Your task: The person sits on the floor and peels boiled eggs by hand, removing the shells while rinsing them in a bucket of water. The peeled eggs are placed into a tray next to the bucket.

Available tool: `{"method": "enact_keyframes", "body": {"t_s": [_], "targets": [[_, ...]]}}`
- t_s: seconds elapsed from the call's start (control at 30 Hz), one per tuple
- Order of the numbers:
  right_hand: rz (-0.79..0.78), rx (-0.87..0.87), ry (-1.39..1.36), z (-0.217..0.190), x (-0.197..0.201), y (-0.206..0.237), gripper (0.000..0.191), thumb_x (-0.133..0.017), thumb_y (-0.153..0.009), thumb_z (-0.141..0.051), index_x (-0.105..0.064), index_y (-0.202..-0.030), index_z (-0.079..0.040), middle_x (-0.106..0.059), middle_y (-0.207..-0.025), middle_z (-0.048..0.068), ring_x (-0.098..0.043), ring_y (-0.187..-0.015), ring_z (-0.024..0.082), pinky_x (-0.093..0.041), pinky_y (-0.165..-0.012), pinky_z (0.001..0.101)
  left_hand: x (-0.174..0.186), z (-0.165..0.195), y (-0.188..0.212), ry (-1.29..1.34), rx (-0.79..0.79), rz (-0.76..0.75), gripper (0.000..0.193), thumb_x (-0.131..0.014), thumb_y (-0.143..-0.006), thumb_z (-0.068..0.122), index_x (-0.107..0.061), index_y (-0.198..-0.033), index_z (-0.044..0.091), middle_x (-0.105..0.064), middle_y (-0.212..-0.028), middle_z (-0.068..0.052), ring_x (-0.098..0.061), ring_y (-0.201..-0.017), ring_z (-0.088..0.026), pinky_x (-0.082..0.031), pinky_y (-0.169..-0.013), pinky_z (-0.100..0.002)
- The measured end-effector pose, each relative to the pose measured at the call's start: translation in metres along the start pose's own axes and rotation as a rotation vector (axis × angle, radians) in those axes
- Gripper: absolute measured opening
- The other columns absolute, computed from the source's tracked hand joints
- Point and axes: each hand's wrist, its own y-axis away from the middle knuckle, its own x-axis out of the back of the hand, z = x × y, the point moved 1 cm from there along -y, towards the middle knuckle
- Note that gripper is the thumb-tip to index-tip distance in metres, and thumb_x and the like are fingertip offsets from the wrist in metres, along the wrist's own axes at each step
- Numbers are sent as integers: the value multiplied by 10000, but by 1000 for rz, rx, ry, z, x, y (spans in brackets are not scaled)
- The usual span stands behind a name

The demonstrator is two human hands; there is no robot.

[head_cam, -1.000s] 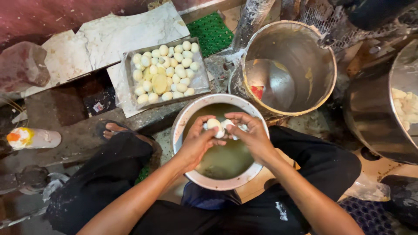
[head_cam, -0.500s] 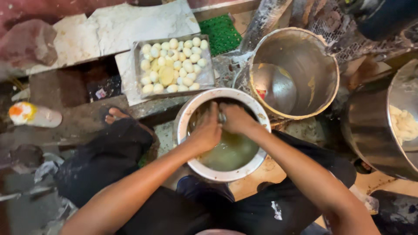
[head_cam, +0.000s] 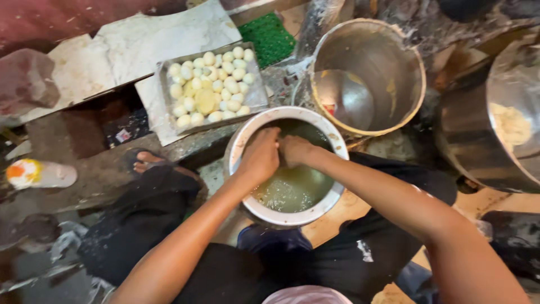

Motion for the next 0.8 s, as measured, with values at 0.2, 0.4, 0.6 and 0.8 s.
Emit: {"method": "enact_keyframes", "body": {"t_s": [0.2,0.4,0.6,0.8], "targets": [[239,46,-1160,-8,28,77,508,-695,-895,-189,-563,-1365,-48,-681,-1188,144,-647,-1125,245,-502,-975,357,5,20,1,962,781,-168,464,-453,-1017,447,-485,-1355,131,-579,-1267,-86,-620,-1114,-239,-591,-813,-412],[363,279,-1462,-21,32,116,683,-619,-1045,-303,-345,-1616,-48,-458,-1620,134,-467,-1468,219,-413,-1170,365,11,36,6,1077,660,-47,302,-652,-1028,268,-577,-1224,51,-634,-930,-51,-613,-752,-172,-550,-619,-328],[1386,497,-1434,-14,39,164,746,-621,-1105,-225,-155,-1678,-121,-338,-1654,132,-426,-1514,245,-397,-1246,395,33,43,-4,207,-79,-258,233,-598,-1001,222,-701,-950,20,-701,-783,-100,-691,-722,-207,-519,-662,-359],[1433,506,-1323,-1,42,173,506,-622,-1133,-213,-383,-1561,-88,-519,-1461,136,-529,-1338,251,-425,-1176,372,53,58,-19,310,98,-199,439,-571,-1080,337,-653,-807,4,-633,-726,-112,-603,-605,-229,-466,-588,-360]]}}
